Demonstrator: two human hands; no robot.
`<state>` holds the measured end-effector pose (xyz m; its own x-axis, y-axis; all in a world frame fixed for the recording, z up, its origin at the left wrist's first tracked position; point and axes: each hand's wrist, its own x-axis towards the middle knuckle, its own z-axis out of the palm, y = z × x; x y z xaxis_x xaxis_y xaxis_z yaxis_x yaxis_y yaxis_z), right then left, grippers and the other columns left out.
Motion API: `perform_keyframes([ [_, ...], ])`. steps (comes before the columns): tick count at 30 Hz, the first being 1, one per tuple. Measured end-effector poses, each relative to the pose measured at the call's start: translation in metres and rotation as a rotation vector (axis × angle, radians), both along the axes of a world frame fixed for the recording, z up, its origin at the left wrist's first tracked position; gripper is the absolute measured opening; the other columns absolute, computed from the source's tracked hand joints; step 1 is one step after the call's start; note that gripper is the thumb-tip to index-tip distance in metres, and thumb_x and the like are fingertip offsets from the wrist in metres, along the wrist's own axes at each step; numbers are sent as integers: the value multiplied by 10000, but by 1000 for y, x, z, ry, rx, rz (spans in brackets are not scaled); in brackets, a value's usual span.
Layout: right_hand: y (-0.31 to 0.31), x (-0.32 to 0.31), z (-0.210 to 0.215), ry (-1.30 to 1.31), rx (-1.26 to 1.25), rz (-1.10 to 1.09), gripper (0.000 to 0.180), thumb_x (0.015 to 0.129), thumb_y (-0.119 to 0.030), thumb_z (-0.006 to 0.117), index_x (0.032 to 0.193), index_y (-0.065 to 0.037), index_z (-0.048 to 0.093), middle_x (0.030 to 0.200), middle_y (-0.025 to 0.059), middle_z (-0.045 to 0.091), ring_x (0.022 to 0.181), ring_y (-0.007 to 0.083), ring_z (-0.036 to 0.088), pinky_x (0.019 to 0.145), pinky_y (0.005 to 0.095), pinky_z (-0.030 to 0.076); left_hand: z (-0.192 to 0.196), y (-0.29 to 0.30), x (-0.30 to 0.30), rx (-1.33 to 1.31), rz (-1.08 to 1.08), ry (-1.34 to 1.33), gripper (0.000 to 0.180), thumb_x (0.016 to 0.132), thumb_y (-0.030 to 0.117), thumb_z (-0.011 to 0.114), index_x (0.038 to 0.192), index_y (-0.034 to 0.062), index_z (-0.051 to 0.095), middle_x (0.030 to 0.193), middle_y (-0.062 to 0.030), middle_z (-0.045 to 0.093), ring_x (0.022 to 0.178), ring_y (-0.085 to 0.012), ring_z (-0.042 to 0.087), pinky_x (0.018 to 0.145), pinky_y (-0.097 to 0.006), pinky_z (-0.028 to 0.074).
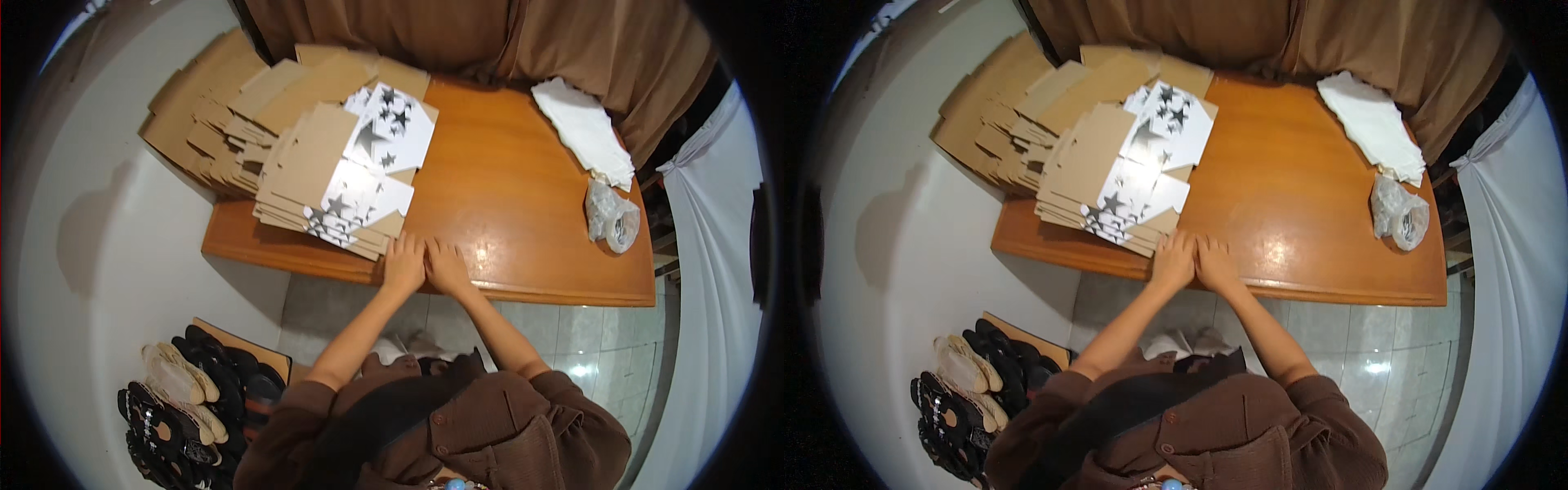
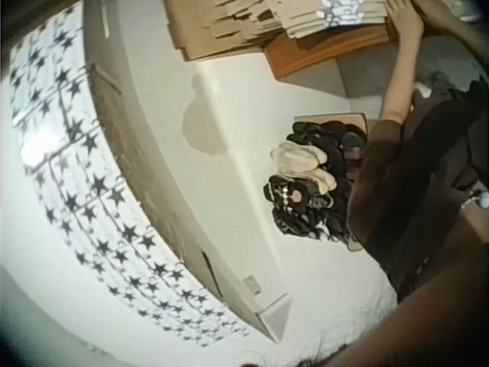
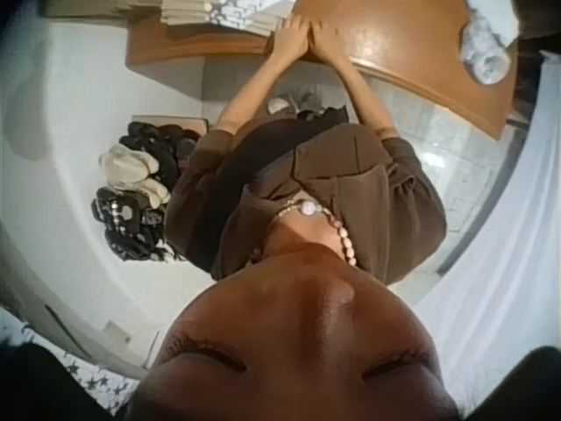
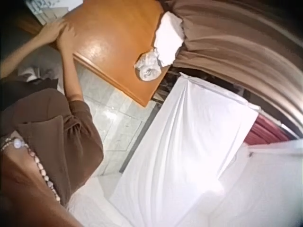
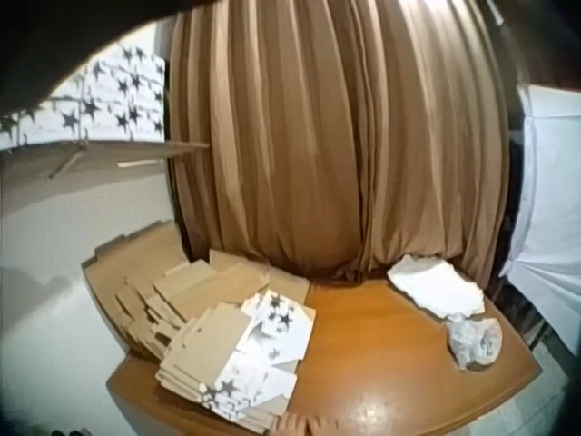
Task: Folding cardboard shoe boxes and placing them on a storage shelf.
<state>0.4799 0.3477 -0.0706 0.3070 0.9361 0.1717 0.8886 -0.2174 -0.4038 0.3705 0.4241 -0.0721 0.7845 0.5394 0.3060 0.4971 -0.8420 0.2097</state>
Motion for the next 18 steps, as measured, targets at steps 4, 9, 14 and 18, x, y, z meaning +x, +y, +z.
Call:
perform_keyframes([
  [4,43,14,-4,-13,5,13,452,837,-203,557,1250,-57,447,1180,181,534,1073,355,514,929,469,387,5,50,13,-36,-29,56,393,765,140,563,1136,12,550,1208,-168,523,1204,-340,433,1043,-509,276],
  [9,89,31,-13,26,-26,-24,429,840,-201,554,1237,-48,497,1143,178,545,1097,334,499,947,459,376,-2,111,32,20,-82,130,463,761,177,606,1191,17,538,1275,-164,494,1227,-318,417,1053,-489,271],
  [14,125,46,-16,93,-95,-86,404,845,-185,550,1226,-57,512,1186,184,530,1112,345,497,958,448,385,-18,154,39,94,-96,251,577,788,291,607,1286,29,478,1376,-132,416,1293,-283,343,1081,-471,231],
  [18,139,51,-21,159,-76,-153,389,843,-182,550,1208,-49,526,1185,181,529,1111,347,498,957,437,391,-27,168,51,107,-177,120,618,772,341,621,1286,36,464,1374,-128,406,1306,-271,323,1097,-473,204],
])
